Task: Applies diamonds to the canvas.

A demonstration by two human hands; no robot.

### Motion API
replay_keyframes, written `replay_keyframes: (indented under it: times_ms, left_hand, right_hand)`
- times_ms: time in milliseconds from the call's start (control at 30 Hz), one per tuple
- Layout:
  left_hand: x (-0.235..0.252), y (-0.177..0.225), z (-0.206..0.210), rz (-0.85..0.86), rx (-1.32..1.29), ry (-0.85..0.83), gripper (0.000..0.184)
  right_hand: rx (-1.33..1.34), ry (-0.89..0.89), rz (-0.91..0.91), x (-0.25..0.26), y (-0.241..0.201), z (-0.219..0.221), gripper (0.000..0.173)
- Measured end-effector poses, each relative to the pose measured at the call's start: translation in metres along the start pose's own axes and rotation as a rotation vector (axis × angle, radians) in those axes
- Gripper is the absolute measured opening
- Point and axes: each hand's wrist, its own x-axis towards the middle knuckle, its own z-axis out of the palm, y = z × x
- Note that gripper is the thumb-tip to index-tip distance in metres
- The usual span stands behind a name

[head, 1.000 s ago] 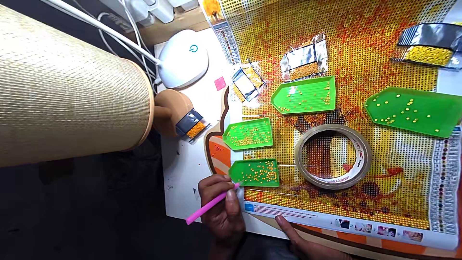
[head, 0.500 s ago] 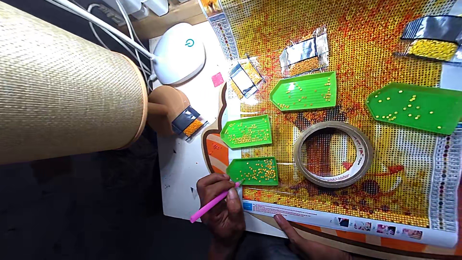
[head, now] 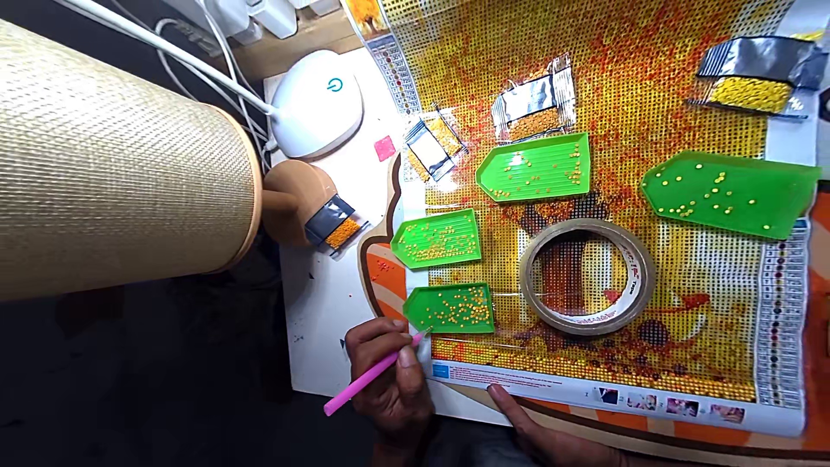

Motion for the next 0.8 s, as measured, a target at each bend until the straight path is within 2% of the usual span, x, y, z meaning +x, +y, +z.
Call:
replay_keyframes:
  times_ms: [100, 267, 433, 533, 633, 733, 800]
  left_hand:
    - [0.001, 0.002, 0.0, 0.011, -0.03, 0.024, 0.017]
    - [-0.001, 0.015, -0.002, 0.006, -0.056, 0.008, 0.018]
    - [-0.017, 0.038, 0.022, -0.077, -0.118, -0.037, 0.016]
    - [-0.028, 0.039, 0.036, -0.089, -0.105, -0.084, 0.016]
    - [-0.035, 0.034, 0.042, -0.057, -0.052, -0.093, 0.016]
    - [-0.035, 0.031, 0.042, -0.044, -0.03, -0.076, 0.017]
    - [-0.036, 0.03, 0.041, -0.039, -0.007, -0.073, 0.017]
  right_hand:
    - [-0.065, 0.042, -0.055, 0.001, -0.002, 0.0, 0.031]
    - [-0.067, -0.053, -0.082, 0.003, 0.004, -0.004, 0.034]
    - [-0.095, -0.051, -0.092, 0.005, 0.011, -0.006, 0.035]
    - [0.012, -0.094, -0.13, 0.01, -0.003, -0.002, 0.034]
    - [0.154, -0.119, -0.173, 0.022, -0.042, 0.02, 0.031]
    - [0.105, -0.093, -0.212, 0.024, -0.053, 0.024, 0.03]
    - [0.018, -0.052, -0.227, 0.022, -0.045, 0.021, 0.03]
